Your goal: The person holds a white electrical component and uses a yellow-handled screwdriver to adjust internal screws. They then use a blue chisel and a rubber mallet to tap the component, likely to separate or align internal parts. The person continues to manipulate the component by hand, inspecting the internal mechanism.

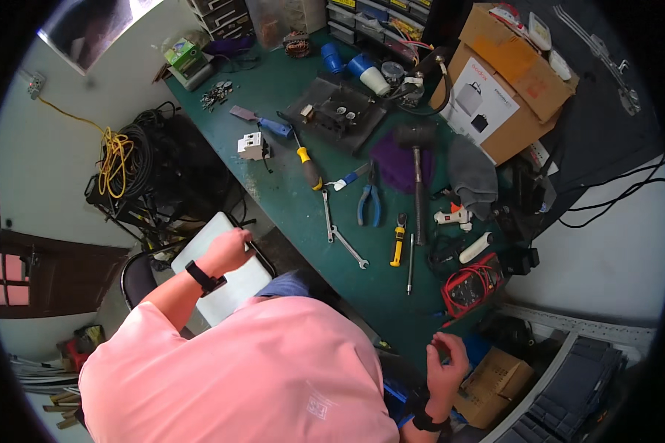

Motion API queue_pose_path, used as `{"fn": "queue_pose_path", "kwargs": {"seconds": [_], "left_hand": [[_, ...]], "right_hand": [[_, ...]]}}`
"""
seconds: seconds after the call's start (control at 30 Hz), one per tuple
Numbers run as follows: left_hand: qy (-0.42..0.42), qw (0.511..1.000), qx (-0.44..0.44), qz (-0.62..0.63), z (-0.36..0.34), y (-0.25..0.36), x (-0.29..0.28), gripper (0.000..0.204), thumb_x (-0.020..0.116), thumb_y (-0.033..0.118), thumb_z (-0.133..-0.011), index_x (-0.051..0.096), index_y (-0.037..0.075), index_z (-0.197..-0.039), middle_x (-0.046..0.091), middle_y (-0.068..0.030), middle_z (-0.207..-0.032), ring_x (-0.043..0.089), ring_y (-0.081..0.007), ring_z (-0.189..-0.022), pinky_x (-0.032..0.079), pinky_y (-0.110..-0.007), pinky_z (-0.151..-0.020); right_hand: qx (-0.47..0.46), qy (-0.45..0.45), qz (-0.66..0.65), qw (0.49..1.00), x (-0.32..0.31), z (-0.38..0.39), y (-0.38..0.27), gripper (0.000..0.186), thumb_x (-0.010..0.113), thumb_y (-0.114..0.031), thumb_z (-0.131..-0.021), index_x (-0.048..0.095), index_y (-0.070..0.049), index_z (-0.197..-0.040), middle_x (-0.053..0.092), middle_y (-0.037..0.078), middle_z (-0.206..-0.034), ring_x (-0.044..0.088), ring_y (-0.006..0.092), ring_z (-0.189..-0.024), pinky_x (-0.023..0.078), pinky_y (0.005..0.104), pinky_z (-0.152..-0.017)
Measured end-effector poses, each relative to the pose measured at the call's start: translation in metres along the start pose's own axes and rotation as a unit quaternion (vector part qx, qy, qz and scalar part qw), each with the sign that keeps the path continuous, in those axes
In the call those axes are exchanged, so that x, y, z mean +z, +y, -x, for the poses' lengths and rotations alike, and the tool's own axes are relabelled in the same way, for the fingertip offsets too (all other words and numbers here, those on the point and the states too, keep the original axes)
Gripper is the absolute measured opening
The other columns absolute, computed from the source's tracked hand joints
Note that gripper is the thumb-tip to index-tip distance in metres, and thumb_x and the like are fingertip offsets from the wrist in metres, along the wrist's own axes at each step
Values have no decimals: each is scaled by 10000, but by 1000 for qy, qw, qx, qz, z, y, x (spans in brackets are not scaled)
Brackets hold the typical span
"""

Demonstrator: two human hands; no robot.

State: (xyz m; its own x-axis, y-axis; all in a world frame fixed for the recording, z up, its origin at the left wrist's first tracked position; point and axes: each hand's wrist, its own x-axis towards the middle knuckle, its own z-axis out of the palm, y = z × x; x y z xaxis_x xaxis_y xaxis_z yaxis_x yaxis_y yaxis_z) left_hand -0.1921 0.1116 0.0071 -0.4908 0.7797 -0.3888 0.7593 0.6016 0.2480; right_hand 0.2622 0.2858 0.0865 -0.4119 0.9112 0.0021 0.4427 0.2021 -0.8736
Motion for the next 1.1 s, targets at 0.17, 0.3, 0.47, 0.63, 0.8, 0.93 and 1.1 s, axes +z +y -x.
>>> {"fn": "queue_pose_path", "kwargs": {"seconds": [0.17,0.3,0.47,0.63,0.8,0.93,1.1], "left_hand": [[94,995,-40,-9,-16,6,-45,371,733,282,-779,632,26,-1027,622,-180,-1015,630,-356,-956,521,-439,-807],[197,980,-32,8,-51,7,-81,527,755,249,-770,562,26,-1206,586,-169,-1090,585,-351,-1033,489,-402,-880],[202,979,-2,-25,-108,-6,-126,657,772,262,-751,500,18,-1297,552,-176,-1220,535,-349,-1159,460,-398,-965],[89,993,68,-22,-168,-39,-152,746,814,267,-693,495,28,-1324,556,-182,-1240,580,-338,-1072,480,-387,-933],[-95,979,177,39,-224,-67,-185,677,842,206,-651,576,13,-1243,614,-166,-1141,613,-282,-942,508,-370,-846],[-134,956,260,32,-239,-93,-198,664,855,187,-631,590,12,-1214,623,-167,-1102,620,-312,-945,512,-387,-826],[-195,946,255,37,-239,-115,-184,615,823,221,-651,600,2,-1180,620,-197,-1091,594,-373,-1019,492,-409,-879]], "right_hand": [[-31,-41,-2,999,5,-23,0,281,623,109,-776,616,3,-1036,616,79,-985,620,170,-883,498,290,-821],[-17,-20,-30,999,14,-29,3,286,623,113,-761,622,2,-1024,618,82,-984,622,174,-877,499,291,-812],[-2,9,-4,1000,26,-45,-17,306,691,57,-717,639,4,-1014,643,123,-981,629,235,-869,505,329,-790],[-7,22,58,998,65,-75,-60,315,711,39,-684,647,11,-991,650,136,-966,624,267,-881,497,347,-805],[30,1,62,998,150,-113,-94,328,723,35,-665,653,10,-984,657,143,-966,629,278,-882,498,348,-807],[13,-65,60,996,217,-150,-137,362,765,5,-653,673,-20,-1003,667,142,-990,648,300,-910,513,361,-801],[-55,-109,74,990,264,-176,-138,354,781,-32,-660,672,-26,-997,665,125,-979,636,316,-885,516,381,-775]]}}
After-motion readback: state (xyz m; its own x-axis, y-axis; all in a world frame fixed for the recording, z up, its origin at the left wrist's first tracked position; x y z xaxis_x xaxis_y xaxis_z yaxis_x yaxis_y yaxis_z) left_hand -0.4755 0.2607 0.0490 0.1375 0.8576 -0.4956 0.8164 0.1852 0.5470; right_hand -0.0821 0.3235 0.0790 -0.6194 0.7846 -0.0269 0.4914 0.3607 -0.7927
